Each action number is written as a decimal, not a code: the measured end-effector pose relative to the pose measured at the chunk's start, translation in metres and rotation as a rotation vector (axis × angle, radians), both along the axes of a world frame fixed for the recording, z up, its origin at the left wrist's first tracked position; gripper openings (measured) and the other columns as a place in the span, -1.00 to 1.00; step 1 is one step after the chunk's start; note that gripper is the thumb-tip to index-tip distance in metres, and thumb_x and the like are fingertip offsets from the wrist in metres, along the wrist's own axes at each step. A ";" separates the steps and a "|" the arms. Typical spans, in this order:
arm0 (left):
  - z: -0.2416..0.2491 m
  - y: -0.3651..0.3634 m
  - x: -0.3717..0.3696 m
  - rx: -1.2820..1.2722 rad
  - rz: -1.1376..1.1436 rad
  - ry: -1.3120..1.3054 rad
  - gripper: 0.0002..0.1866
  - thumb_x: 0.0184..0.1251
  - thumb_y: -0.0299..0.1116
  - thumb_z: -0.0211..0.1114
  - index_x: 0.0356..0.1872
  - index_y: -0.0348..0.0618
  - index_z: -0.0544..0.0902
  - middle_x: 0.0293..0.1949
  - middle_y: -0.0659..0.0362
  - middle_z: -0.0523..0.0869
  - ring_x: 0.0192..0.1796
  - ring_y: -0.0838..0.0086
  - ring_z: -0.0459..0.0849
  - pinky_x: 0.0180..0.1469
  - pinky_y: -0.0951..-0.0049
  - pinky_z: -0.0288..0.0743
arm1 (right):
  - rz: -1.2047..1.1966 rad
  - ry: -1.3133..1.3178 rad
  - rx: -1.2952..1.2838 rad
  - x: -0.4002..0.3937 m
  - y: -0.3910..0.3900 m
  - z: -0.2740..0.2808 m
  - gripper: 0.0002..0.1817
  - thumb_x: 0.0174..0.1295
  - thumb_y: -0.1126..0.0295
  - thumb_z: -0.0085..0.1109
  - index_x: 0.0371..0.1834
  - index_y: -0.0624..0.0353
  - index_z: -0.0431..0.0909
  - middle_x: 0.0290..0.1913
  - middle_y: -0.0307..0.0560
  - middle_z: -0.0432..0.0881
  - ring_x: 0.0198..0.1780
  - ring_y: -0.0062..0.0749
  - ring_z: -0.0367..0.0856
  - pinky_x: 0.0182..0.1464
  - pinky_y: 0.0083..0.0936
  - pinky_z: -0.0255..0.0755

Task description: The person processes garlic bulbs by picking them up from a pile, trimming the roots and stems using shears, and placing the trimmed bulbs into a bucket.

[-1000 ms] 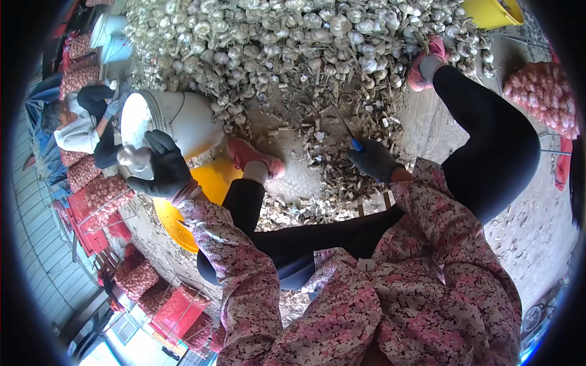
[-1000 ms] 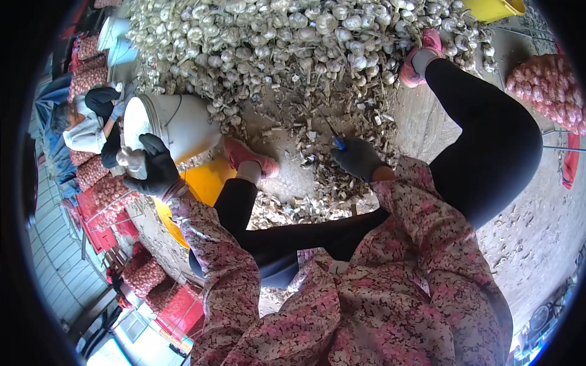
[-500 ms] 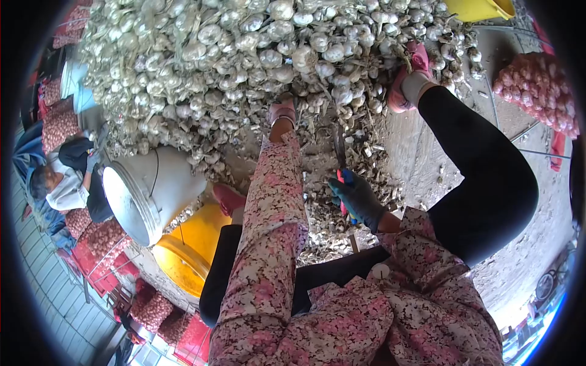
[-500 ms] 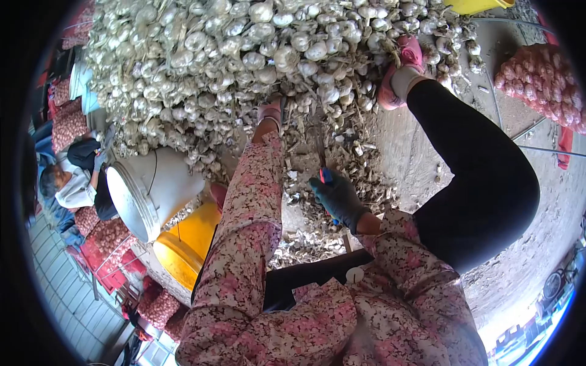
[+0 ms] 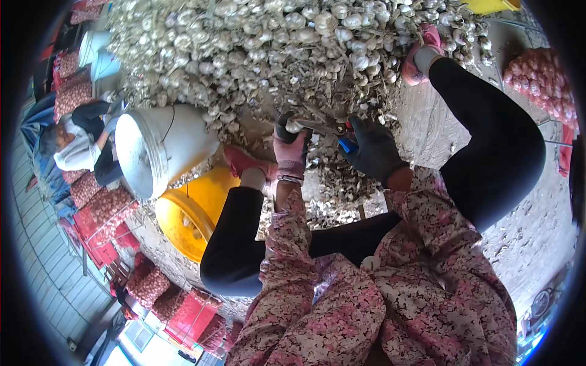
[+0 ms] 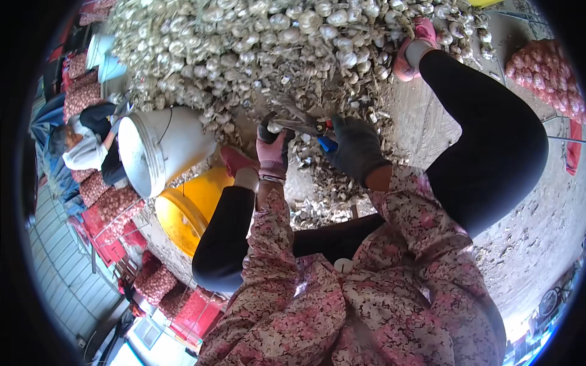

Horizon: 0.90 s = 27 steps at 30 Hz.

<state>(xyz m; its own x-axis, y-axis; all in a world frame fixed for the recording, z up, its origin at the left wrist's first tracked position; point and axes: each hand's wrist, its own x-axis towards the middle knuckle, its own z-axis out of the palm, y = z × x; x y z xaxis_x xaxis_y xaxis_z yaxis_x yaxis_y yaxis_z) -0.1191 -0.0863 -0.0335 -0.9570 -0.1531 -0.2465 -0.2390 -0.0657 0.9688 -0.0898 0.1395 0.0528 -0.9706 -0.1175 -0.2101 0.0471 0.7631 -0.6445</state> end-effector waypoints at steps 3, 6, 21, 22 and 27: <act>0.036 0.015 0.028 0.033 0.043 0.006 -0.41 0.07 -0.78 0.30 0.19 -0.23 0.46 0.00 0.15 0.61 0.00 0.43 0.63 0.05 0.46 0.56 | 0.151 0.016 0.065 0.010 -0.005 0.016 -0.35 0.02 0.14 0.36 0.14 0.24 0.38 -0.19 0.05 0.62 -0.17 -0.04 0.60 -0.04 -0.17 0.40; 0.048 0.012 0.041 -0.376 -0.038 0.006 -0.29 -0.03 -0.52 0.46 0.23 -0.25 0.37 0.08 -0.01 0.51 0.11 0.26 0.56 0.16 0.35 0.47 | 0.236 0.031 0.131 0.023 -0.008 0.020 -0.34 -0.01 0.15 0.38 0.13 0.23 0.38 -0.19 0.06 0.62 -0.14 -0.03 0.61 -0.03 -0.17 0.42; 0.089 0.025 0.057 -0.712 -0.143 0.094 0.04 -0.13 -0.56 0.53 0.45 -0.18 0.12 -0.07 0.07 0.61 -0.12 0.45 0.62 -0.09 0.42 0.60 | 0.302 -0.176 -0.012 0.040 -0.006 0.002 -0.46 0.09 0.05 0.31 -0.03 0.23 0.44 -0.31 0.10 0.64 -0.27 0.01 0.65 -0.18 -0.14 0.51; 0.088 0.024 0.057 -0.628 -0.153 -0.016 -0.03 -0.09 -0.61 0.49 0.42 -0.19 0.16 -0.02 0.06 0.60 -0.04 0.41 0.62 0.00 0.43 0.58 | 0.295 -0.217 -0.001 0.041 -0.008 -0.005 -0.49 0.12 0.07 0.29 -0.05 0.24 0.44 -0.34 0.11 0.64 -0.28 0.01 0.66 -0.19 -0.13 0.51; 0.067 0.039 0.057 -0.254 -0.040 0.126 -0.26 0.04 -0.71 0.39 0.30 -0.16 0.31 0.03 0.09 0.59 0.01 0.39 0.62 0.10 0.42 0.54 | 0.205 -0.190 0.058 0.035 -0.018 -0.039 -0.57 0.19 0.13 0.21 -0.06 0.24 0.43 -0.39 0.13 0.64 -0.29 0.03 0.67 -0.21 -0.11 0.51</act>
